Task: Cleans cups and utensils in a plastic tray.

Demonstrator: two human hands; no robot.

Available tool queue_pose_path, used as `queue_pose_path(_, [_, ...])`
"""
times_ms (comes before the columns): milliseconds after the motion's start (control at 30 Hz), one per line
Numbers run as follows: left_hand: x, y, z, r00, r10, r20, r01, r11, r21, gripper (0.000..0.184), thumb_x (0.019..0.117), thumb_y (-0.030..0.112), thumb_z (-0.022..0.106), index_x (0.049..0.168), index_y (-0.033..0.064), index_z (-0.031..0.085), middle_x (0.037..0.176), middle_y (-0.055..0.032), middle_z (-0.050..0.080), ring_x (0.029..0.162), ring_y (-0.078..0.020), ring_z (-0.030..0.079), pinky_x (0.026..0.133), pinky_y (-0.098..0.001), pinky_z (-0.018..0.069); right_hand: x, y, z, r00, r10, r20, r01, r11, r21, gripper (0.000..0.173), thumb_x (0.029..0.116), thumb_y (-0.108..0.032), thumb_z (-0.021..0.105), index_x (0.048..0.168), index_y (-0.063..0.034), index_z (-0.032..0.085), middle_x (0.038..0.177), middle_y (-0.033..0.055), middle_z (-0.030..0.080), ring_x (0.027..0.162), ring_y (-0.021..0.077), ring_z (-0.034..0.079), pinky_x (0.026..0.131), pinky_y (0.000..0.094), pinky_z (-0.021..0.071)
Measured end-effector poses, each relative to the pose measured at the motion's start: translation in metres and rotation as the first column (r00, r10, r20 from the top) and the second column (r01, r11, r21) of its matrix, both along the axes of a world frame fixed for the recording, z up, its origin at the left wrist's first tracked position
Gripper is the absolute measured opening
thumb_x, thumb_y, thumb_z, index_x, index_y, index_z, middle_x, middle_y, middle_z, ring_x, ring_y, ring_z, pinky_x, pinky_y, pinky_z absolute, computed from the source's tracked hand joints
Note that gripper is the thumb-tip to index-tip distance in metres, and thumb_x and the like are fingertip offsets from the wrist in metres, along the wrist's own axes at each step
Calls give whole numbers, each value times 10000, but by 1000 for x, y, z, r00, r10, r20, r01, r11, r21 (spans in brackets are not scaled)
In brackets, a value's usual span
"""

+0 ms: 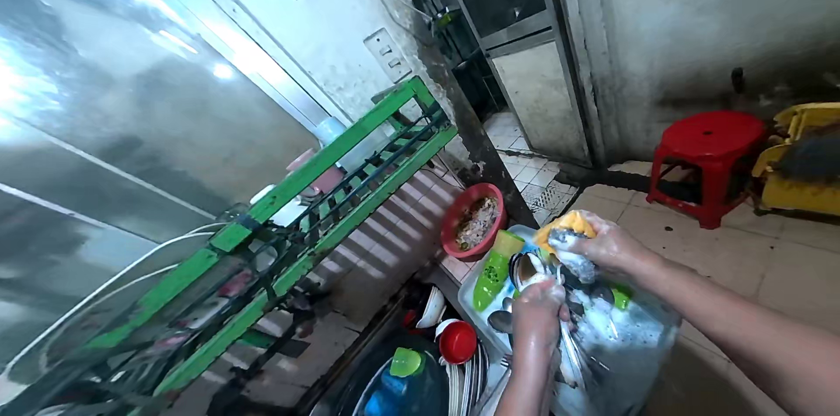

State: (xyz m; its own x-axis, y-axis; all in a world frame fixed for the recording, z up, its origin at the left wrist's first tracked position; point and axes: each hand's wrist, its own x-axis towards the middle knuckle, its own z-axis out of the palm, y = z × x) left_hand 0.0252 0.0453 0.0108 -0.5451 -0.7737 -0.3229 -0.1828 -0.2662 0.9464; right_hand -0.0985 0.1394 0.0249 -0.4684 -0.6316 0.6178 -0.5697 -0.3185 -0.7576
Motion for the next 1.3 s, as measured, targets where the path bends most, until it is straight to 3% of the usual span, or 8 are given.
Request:
queue_pose_path(100, [0,0,2,999,19,48,-14,996,-85,162,1000,10,592,1127,-85,629,652,-59,567,526,-125,554,518,-264,516,-24,-33,-27,842,24,539,-311,837,449,548,918,-108,758,1416,-77,531,1197,187,664,1060,285,666,929,488,544])
queue_pose_path(300, [2,-1,-9,996,35,81,-29,997,-72,244,1012,5,569,1235,-83,616,711,-68,569,537,-122,549,518,-256,513,-37,-53,-39,963,-127,237,-13,858,513,452,937,-148,720,1375,-98,623,1249,202,679,1168,360,648,1011,614,487])
queue_pose_path(433, [6,-3,-7,993,76,94,-65,991,-114,253,1002,-3,589,1235,-97,612,711,-77,583,540,-124,558,526,-264,521,-26,-51,-25,931,6,365,-260,715,649,582,943,-125,714,1483,-108,498,1348,204,609,1219,347,602,1036,570,468])
queue_pose_path(567, [10,-2,-17,996,82,43,-81,997,-17,283,1014,-3,558,1280,-99,576,695,-65,549,509,-118,529,483,-251,497,-48,-59,-40,991,-97,94,38,868,495,408,968,-218,685,1367,-146,636,1226,168,699,1146,348,667,993,622,498])
queue_pose_path(733, [15,-3,-12,996,81,-33,-79,995,58,277,1015,4,558,1275,-89,575,734,-91,577,519,-136,549,481,-267,517,-45,-61,-33,727,-180,662,-129,912,390,696,971,-478,662,1497,-87,430,1237,215,649,1103,330,658,956,544,537])
queue_pose_path(900, [17,0,-10,997,5,-79,6,990,141,187,1063,105,526,1143,-52,587,761,-82,586,525,-126,553,478,-260,525,-30,-56,-27,888,-180,424,-59,869,492,458,1003,-305,657,1367,-31,612,1238,259,663,1159,414,633,1016,638,460])
queue_pose_path(1033, [7,-4,-9,991,77,-107,-60,986,152,169,1073,93,494,1073,-51,582,684,-67,540,494,-125,523,469,-256,509,-40,-63,-17,568,-172,805,-51,969,243,445,1011,-302,639,1373,-62,541,1100,164,674,945,252,678,829,462,576])
queue_pose_path(1300, [13,-19,-7,977,79,-196,-52,989,140,250,990,-61,530,1231,-68,597,906,-137,670,659,-166,640,587,-290,567,-38,-55,-11,911,-127,393,-146,792,594,445,987,-292,684,1361,-63,612,1167,227,680,1057,381,661,942,622,498])
